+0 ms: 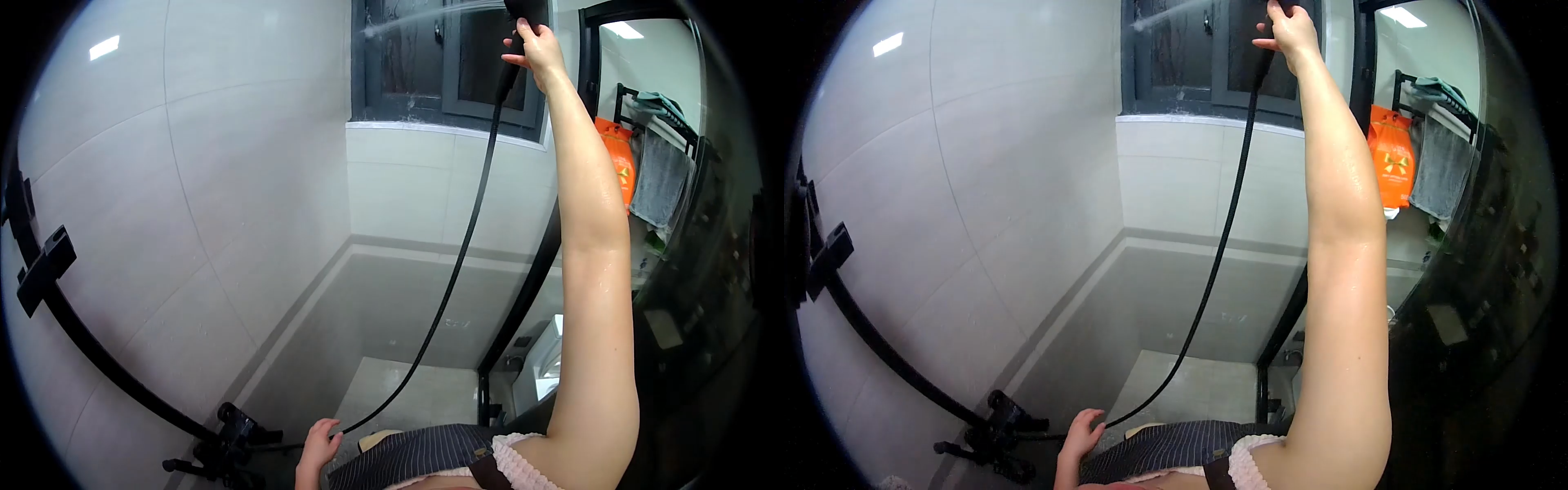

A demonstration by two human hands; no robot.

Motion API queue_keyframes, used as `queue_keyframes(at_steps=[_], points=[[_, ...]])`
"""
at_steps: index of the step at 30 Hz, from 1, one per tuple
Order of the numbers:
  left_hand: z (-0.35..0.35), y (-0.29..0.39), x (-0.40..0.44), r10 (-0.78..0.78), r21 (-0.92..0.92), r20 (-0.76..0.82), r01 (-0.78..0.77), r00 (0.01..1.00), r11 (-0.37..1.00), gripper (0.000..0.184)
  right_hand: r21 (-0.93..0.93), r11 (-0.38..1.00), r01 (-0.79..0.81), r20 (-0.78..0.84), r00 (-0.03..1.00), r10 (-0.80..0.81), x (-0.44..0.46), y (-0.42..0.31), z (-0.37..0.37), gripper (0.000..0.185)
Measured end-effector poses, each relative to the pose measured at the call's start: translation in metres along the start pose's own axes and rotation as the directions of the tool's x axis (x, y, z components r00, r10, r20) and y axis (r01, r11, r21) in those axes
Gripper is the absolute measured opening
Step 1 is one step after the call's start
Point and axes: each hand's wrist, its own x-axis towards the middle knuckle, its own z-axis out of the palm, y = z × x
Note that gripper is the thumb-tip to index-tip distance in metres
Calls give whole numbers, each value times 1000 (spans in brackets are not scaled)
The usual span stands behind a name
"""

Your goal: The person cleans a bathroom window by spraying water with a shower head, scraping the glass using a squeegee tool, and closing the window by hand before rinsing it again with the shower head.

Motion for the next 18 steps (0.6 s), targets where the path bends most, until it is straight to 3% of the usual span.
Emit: queue_keyframes(at_steps=[5, 18], points=[[11, 2, 1, 2, -2, -46, -2, 999, 1000, 33, -8, 998, -60, 68, 996, 60, 0, 15, 5, 43], [31, 6, 10, 7, -48, -36, -8, 999, 999, 34, -336, 936, -104, 169, 971, 168, -19, 41, 21, 43]])
